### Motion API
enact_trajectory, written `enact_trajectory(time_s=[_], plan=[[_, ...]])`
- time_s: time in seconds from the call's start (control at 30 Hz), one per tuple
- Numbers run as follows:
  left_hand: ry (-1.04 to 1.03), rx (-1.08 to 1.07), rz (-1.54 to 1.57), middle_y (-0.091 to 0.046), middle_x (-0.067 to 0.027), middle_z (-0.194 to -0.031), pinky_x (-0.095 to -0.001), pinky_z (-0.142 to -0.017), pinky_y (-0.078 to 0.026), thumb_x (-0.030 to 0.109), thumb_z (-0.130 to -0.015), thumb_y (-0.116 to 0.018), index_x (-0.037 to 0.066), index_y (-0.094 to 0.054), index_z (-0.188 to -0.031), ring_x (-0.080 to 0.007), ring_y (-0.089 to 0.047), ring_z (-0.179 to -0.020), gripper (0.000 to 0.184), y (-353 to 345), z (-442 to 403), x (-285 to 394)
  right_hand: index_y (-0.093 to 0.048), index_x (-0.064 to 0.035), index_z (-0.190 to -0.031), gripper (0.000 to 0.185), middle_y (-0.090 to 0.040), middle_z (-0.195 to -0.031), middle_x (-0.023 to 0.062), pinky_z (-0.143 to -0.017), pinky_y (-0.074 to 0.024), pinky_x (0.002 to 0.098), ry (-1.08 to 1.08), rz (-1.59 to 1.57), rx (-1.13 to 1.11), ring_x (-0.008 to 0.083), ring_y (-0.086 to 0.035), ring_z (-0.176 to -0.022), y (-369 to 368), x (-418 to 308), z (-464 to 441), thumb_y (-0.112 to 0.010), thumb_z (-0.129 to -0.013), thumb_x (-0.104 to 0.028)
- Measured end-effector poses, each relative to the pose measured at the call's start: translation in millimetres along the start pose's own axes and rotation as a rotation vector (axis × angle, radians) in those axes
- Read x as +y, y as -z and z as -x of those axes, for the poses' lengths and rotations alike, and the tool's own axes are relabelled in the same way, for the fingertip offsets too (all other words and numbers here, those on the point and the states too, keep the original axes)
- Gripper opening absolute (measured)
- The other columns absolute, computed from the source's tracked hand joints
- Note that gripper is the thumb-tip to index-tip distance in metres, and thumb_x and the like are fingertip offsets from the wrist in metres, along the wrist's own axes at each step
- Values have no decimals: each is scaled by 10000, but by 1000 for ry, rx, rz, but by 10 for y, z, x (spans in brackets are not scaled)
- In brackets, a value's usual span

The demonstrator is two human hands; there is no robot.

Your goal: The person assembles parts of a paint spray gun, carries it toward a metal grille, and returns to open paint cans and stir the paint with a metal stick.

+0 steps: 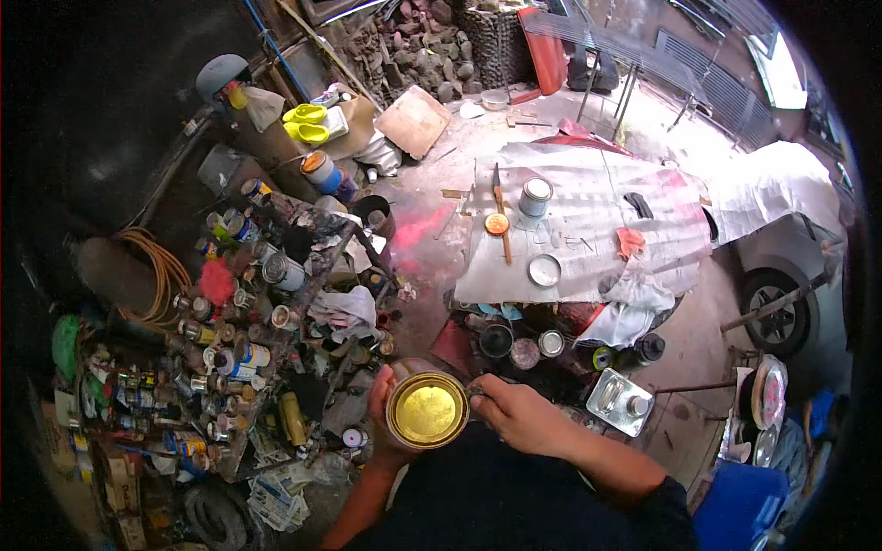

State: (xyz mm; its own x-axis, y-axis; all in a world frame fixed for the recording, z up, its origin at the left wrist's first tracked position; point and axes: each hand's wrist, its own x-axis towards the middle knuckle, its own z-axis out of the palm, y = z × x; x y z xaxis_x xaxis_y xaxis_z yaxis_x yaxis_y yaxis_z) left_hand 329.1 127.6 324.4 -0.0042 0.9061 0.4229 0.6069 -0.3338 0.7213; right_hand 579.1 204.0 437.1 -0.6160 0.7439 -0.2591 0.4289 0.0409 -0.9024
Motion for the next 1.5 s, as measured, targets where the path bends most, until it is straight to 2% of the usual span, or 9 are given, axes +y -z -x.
enact_trajectory(time_s=[0.23,0.33,0.47,0.63,0.77,0.83,0.93,1.37,1.5], plan=[[-178,47,-147,-366,-210,-1518,-502,-1171,-325,365,-593,-992,51,-180,-1526,-364,-399,-1399,1276,90,-59,-53,-522,-30,-1131,201,-580,-732,166,-644,-470,432,32,96,-23,315,-614,-687,62,-5,-24,-490,-1062,-216],[-21,-84,9,-404,-212,-1494,-503,-1166,-336,356,-584,-996,57,-180,-1524,-366,-439,-1370,1281,100,-2,-51,-504,-11,-1118,262,-624,-813,278,-715,-482,557,0,-36,-210,492,-637,-835,197,-70,-74,-494,-1053,-264],[365,-397,428,-490,-160,-1434,-479,-1146,-374,303,-575,-1003,58,-246,-1509,-320,-523,-1312,1227,90,182,-70,-513,-27,-1114,287,-629,-859,262,-732,-494,544,71,55,-285,471,-647,-854,238,-54,-69,-500,-1055,-308],[489,-407,540,-553,-149,-1386,-442,-1124,-408,305,-596,-994,26,-379,-1448,-307,-543,-1296,1087,113,112,73,-561,-56,-1118,314,-653,-903,211,-739,-516,523,152,233,-235,448,-656,-885,178,55,-16,-538,-1036,-359],[297,-408,371,-518,-157,-1427,-446,-1159,-353,328,-599,-994,7,-323,-1473,-303,-505,-1338,1148,96,39,-100,-629,-88,-1143,289,-663,-933,152,-704,-544,481,335,230,-29,375,-675,-884,350,74,32,-597,-999,-337],[355,-440,476,-513,-156,-1433,-445,-1162,-349,338,-594,-996,6,-306,-1479,-297,-496,-1348,1170,80,-27,-157,-663,-109,-1142,263,-655,-958,116,-685,-556,448,314,308,10,323,-683,-876,459,-55,53,-647,-958,-297],[399,-499,536,-529,-146,-1419,-439,-1149,-372,345,-570,-1004,10,-335,-1473,-288,-505,-1341,1173,86,-72,-196,-689,-102,-1112,278,-646,-1015,78,-671,-550,376,609,495,42,261,-682,-869,465,-16,-34,-736,-842,-148],[497,-730,691,-607,-87,-1372,-394,-1114,-431,171,-584,-990,34,-487,-1425,-205,-553,-1290,989,346,-407,92,-631,-110,-1019,245,-587,-1031,24,-634,-506,316,1132,1005,36,183,-613,-801,392,-144,-56,-630,-817,-249],[452,-757,752,-586,-81,-1394,-395,-1122,-422,158,-575,-992,42,-452,-1445,-200,-543,-1299,1030,353,-496,107,-606,-85,-1020,261,-572,-1005,59,-644,-512,340,1076,961,34,188,-616,-791,416,-193,-43,-625,-822,-255]])
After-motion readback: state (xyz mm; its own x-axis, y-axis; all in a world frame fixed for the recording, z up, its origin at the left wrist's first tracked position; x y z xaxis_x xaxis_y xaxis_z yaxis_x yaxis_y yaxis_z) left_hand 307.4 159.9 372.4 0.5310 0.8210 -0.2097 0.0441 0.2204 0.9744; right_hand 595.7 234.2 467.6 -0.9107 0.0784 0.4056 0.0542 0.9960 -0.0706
